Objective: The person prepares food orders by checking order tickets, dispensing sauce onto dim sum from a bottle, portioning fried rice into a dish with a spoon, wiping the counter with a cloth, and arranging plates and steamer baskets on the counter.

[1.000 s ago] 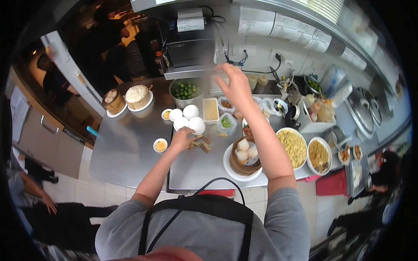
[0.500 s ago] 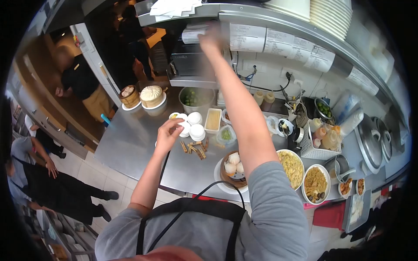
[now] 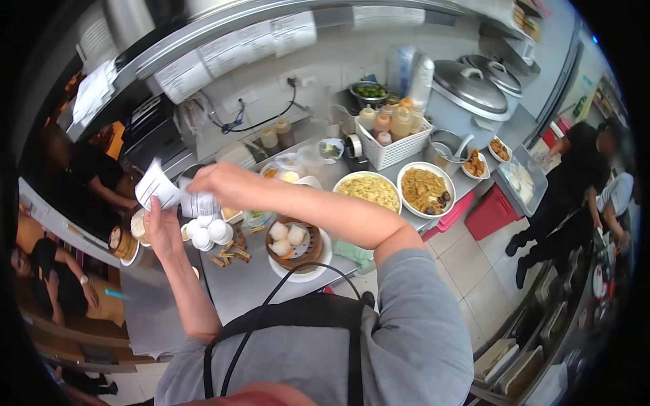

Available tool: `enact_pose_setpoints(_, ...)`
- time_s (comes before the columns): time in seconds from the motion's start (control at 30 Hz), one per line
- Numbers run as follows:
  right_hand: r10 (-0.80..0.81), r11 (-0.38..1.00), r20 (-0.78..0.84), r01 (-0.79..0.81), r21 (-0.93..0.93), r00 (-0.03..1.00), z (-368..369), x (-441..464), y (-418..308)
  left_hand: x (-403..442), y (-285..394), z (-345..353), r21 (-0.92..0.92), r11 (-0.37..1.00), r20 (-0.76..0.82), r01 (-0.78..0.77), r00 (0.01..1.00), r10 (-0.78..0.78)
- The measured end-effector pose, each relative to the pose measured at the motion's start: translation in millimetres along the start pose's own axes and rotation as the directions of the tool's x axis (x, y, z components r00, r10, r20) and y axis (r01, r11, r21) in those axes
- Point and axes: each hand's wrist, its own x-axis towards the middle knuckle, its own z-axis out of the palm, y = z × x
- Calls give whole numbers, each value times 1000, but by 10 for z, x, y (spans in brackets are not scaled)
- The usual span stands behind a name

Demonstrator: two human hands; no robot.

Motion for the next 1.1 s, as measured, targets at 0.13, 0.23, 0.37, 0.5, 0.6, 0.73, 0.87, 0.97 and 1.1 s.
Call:
enact_pose_setpoints(0.13, 23, 904, -338, -164, -395, 941, -901, -386, 523, -129, -221, 571, 35, 994, 39, -106, 994, 104)
enact_pose_setpoints(0.23, 50, 945, -707, -263, -196, 706, -2060, -706, 834, -253, -542, 824, 156, 977, -43, -147, 987, 155)
enact_pose_setpoints(0.37, 204, 978, -896, -122, 169, 395, -3474, -1245, 1539, -576, -1108, 1067, 312, 949, -31, 56, 998, -49)
enact_pose_setpoints(0.5, 344, 936, -841, -227, 271, 417, -4214, -1671, 2046, -813, -1475, 1455, 318, 937, -100, 144, 988, -118)
enact_pose_setpoints(0.6, 344, 933, -839, -256, 253, 422, -4549, -1621, 2217, -916, -1613, 1765, 340, 930, -108, 138, 988, -107)
enact_pose_setpoints(0.73, 76, 968, -902, -248, -35, 425, -4869, -1425, 2496, -965, -1827, 1933, 430, 884, -92, 183, 983, -159)
enact_pose_setpoints(0.87, -146, 830, -847, -403, -386, 512, -4087, -1743, 1474, -895, -2224, 2163, 297, 942, 40, 159, 983, -178)
enact_pose_setpoints(0.97, 268, 963, -368, -242, 114, 891, -2961, -2302, 1068, -897, -2478, 2803, 8, 977, 194, 214, 958, -211)
enact_pose_setpoints(1.1, 652, 749, -248, -556, 361, 717, -2874, -3023, 613, -1078, -2873, 3155, 216, 931, 428, 296, 828, -362)
